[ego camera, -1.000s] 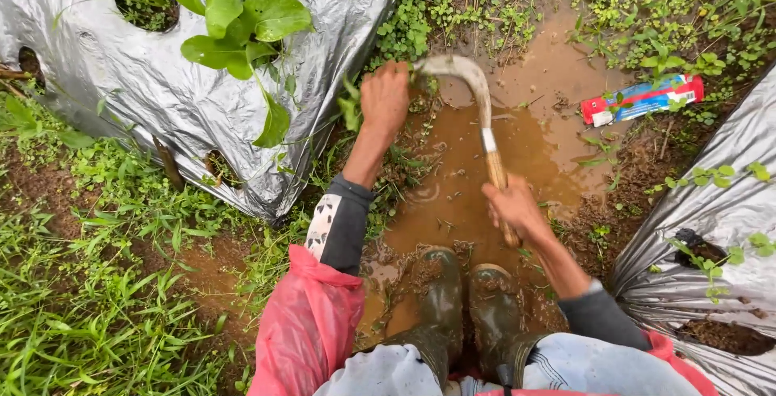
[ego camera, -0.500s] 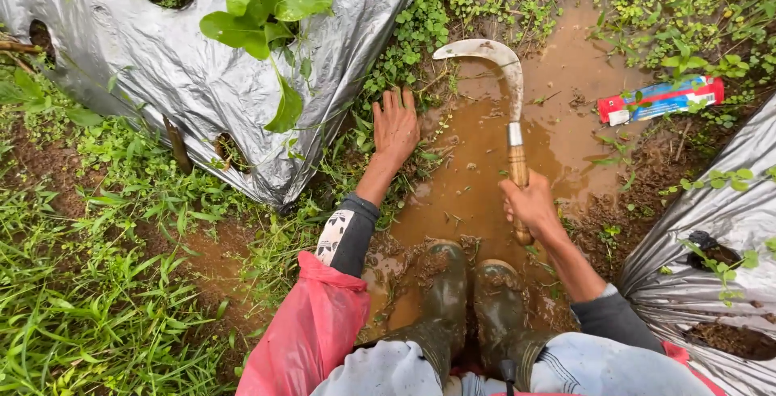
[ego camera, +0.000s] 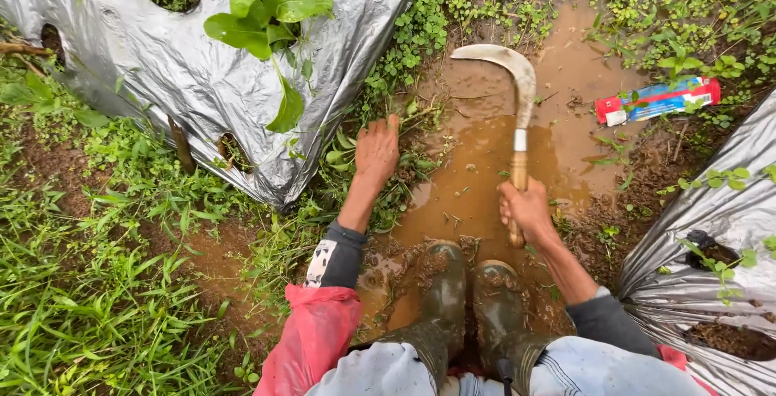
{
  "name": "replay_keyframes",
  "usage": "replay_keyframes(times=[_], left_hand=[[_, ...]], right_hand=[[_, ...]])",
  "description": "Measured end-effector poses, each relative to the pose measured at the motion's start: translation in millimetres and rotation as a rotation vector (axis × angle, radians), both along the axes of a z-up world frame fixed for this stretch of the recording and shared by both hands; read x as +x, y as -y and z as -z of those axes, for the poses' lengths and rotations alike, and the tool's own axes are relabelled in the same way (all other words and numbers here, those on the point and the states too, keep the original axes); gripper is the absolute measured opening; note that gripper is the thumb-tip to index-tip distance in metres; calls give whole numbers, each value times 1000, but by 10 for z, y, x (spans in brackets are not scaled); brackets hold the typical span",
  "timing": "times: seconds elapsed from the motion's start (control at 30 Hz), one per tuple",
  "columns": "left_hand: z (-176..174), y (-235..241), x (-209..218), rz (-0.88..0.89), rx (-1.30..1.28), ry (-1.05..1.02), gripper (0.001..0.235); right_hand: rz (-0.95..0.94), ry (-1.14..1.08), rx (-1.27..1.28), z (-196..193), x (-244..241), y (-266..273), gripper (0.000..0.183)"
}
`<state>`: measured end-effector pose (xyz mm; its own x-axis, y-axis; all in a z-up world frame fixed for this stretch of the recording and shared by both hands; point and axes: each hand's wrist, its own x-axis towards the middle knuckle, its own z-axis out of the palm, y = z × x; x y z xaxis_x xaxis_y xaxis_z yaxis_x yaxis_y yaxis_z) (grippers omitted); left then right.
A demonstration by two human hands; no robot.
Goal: Using a hand sickle to cut weeds and grass between rows of crops in a muddy field.
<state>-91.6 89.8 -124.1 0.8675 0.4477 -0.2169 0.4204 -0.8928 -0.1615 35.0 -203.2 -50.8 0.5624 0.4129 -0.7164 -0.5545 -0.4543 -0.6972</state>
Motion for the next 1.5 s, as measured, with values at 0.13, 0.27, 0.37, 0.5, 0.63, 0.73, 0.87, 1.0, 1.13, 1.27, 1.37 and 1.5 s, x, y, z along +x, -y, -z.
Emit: replay_keyframes(times=[0.13,0.27,0.37,0.5,0.63,0.73,0.87,1.0,1.13,1.27,1.37,1.5], left_hand=[[-404,23,-175,19,13,-31,42],[-405,321,-372,47,16,-56,38],[-296,426,-434,63,79,-17,32],[-96,423,-494,96,21,-25,43],[-440,542,-390,-2,-79,-42,56],[-589,602,-365,-9,-151,0,55],[-671,594,-336,6,-147,-7,65],[-606,562,-324,13,-161,-5,78],[-786,586,-268,31,-126,-31,77],[-839,601,-225,23,-163,-49,79],[-944,551,-193,16,-196,-56,80],[-914,583,-231,27,-173,-34,79]], right_hand=[[-151,29,6,11,-296,77,20],[-135,-80,-60,-55,-272,150,13],[71,-25,27,-38,15,-225,13],[108,-13,61,16,190,-609,13],[-357,-143,-111,-52,-134,-226,16],[-155,-136,-29,88,-89,-343,11],[171,26,83,105,301,-743,9],[34,-62,20,-190,192,-474,8],[136,-52,43,9,355,-513,8],[154,-59,123,129,367,-668,10],[-92,-83,36,159,91,-387,10],[97,-66,29,-130,65,-532,17]])
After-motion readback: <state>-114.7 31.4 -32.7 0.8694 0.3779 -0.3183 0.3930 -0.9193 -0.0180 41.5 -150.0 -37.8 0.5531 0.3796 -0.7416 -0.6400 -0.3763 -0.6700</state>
